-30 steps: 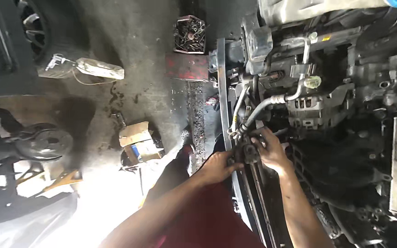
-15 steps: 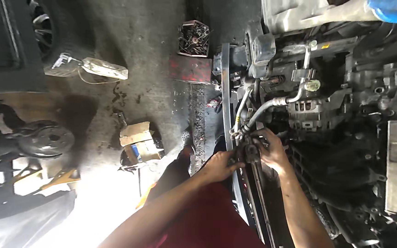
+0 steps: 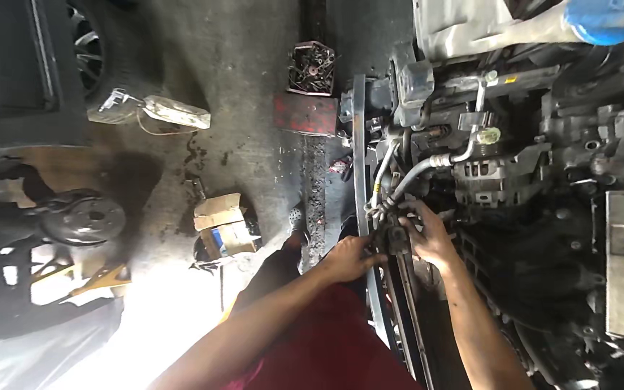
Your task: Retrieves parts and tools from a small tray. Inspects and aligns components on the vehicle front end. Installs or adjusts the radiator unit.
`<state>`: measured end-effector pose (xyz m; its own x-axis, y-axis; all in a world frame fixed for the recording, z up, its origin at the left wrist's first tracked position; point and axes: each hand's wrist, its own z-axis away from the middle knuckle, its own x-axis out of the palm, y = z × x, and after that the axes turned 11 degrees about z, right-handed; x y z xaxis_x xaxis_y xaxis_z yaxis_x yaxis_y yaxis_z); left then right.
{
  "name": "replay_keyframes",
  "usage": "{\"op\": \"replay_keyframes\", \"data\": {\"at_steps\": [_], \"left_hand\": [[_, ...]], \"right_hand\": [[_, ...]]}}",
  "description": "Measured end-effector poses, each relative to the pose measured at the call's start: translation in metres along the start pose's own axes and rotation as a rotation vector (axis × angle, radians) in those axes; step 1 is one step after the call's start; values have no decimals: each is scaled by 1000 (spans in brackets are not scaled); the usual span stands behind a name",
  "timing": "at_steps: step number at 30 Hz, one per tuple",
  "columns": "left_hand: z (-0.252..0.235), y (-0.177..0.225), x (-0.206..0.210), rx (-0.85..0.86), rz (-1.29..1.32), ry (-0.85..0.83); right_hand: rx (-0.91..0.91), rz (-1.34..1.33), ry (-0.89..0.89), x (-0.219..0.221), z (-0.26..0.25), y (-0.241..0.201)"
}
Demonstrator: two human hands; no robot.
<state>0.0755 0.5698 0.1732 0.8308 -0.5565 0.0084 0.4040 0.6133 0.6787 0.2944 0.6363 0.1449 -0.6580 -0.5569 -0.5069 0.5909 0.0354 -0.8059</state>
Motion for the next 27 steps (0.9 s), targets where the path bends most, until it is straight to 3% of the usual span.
{"op": "replay_keyframes", "data": {"at_steps": [5,17,23,27], "left_hand": [[1,2,-2,-22,-6,-10],[0,1,-2,-17,-27,-22],[1,2,-1,-3,-17,-15],[2,2,0,-4,-21,-2]], "right_hand": [[7,-163,38,2,5,2],[136,-20,22,5,-5,-7],[105,-265,52,9,2,-3],[229,-191,89,9,-2,-12]]}}
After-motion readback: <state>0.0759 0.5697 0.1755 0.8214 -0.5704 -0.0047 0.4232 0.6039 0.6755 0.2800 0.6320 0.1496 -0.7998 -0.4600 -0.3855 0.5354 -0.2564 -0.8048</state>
